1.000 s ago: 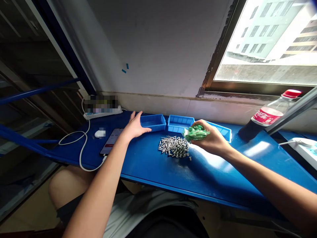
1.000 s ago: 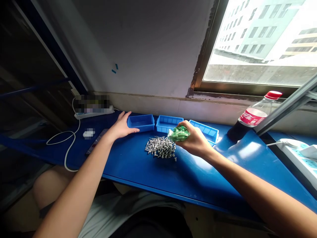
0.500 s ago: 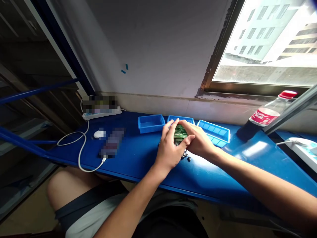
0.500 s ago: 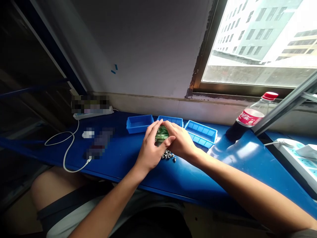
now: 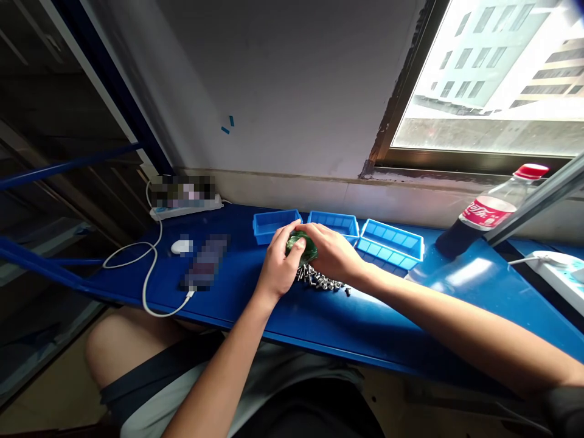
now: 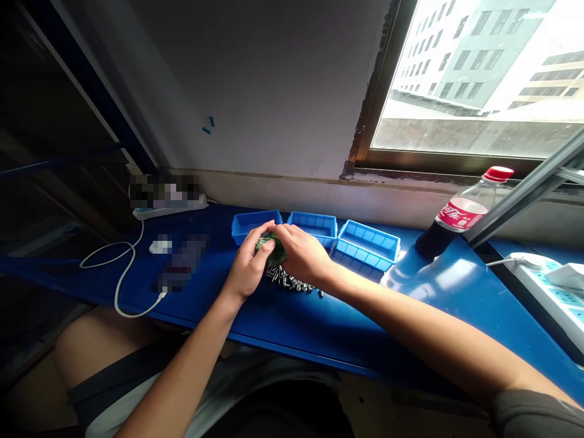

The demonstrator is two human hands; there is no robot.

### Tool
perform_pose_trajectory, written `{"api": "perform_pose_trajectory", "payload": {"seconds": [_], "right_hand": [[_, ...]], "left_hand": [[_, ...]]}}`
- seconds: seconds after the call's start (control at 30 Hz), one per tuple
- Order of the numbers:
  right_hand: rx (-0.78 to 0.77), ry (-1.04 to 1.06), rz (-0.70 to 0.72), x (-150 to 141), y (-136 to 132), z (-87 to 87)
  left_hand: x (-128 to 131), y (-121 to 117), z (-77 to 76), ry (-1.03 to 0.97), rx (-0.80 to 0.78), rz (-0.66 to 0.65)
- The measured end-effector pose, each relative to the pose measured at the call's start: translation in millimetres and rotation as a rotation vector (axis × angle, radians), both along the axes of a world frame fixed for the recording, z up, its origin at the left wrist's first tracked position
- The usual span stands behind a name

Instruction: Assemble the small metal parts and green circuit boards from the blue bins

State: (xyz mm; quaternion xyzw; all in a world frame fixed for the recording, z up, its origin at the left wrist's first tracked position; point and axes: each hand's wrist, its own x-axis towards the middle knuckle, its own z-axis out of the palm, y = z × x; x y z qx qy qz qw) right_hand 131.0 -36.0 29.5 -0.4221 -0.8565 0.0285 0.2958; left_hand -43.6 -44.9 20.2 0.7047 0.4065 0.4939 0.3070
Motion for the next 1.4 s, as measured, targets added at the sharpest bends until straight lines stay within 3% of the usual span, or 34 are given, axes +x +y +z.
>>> {"api": "perform_pose_trajectory", "payload": {"seconds": [0.4,0.8,1.03,1.2,1.4], "right_hand": [[-0.045,-0.287,0.064,-39,-1,0.6],[-0.091,-0.224,0.160,-43,-3,-15.9],[-0.153,-0.129,0.270,-10,-21,-2.4],[-0.080,-0.003,0.165,36,-35,12.8],[-0.111,-0.050,0.093,92,-40,3.8]], "left_hand": [[-35,-22,-21.7,0.071,-0.147,0.129],[-41,-32,-25.6,0.214,-0.115,0.188],[-43,-33,-27.2,0.365,-0.052,0.130],[-45,-43,-24.4,0.579,-0.038,0.059],[-27,-60,-21.6,0.719,-0.031,0.109]]}}
